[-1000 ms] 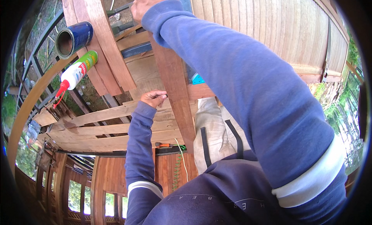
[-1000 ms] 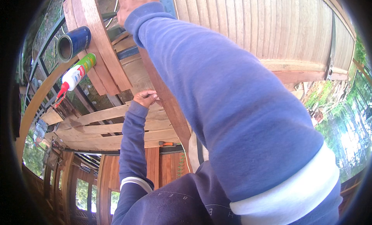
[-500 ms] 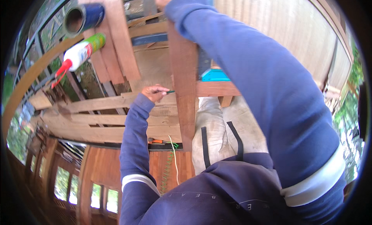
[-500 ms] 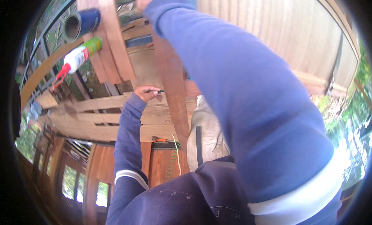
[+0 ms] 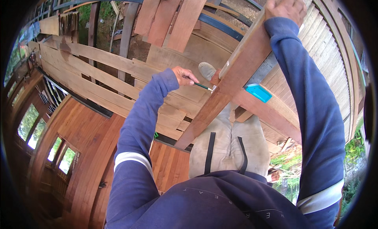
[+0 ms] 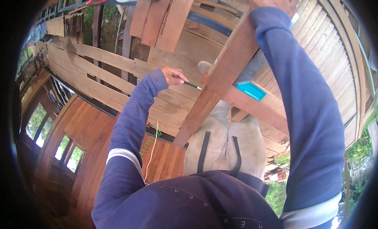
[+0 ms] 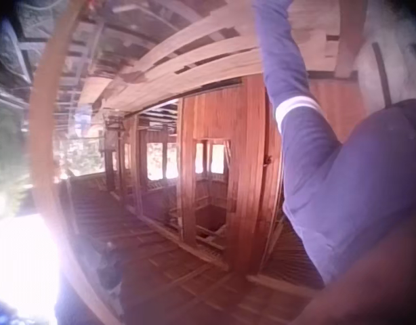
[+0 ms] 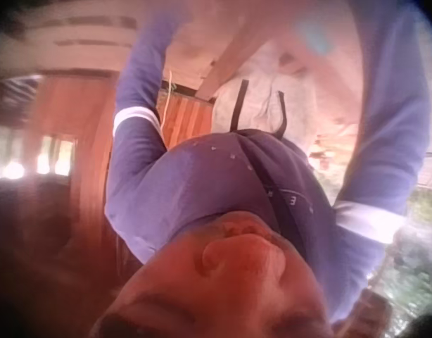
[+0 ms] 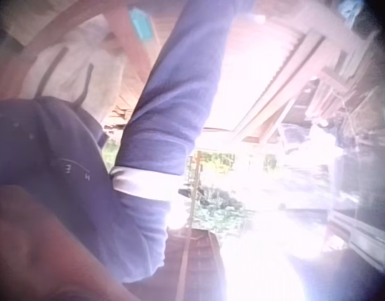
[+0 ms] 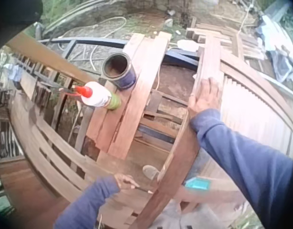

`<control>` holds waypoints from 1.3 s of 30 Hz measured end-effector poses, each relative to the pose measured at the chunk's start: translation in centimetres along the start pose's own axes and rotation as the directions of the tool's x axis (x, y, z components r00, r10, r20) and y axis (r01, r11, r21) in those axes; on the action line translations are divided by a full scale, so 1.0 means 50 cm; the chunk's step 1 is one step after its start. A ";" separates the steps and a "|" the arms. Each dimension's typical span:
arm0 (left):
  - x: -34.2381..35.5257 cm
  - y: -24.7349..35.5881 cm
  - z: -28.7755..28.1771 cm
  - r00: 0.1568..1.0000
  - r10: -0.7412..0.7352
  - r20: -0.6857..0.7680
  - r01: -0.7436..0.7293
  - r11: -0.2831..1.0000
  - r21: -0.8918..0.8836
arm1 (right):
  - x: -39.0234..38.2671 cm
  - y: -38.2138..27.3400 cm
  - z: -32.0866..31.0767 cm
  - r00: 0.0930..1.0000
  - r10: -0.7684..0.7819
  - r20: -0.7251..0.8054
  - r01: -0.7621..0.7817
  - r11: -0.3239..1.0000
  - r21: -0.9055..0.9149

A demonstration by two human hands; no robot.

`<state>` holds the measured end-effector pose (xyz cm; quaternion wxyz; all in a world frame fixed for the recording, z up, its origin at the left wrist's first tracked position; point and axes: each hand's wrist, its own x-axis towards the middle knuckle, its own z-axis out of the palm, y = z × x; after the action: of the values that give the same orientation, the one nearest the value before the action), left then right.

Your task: The person uses a hand saw to cut a wooden plank on a wooden deck. They then use a square and a marker to measure and mark another plank.

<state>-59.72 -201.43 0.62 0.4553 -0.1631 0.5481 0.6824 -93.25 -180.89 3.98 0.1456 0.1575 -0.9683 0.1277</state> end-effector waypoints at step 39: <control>0.542 0.844 -0.200 0.673 0.236 -0.701 -0.568 0.772 -0.284 | 0.037 -0.011 -0.053 0.967 0.100 0.233 -0.109 0.994 0.023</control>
<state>-110.66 -197.74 2.93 0.0214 -0.3592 0.5024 0.7862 -94.10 -181.13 7.12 0.0218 0.1226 -0.9832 0.1333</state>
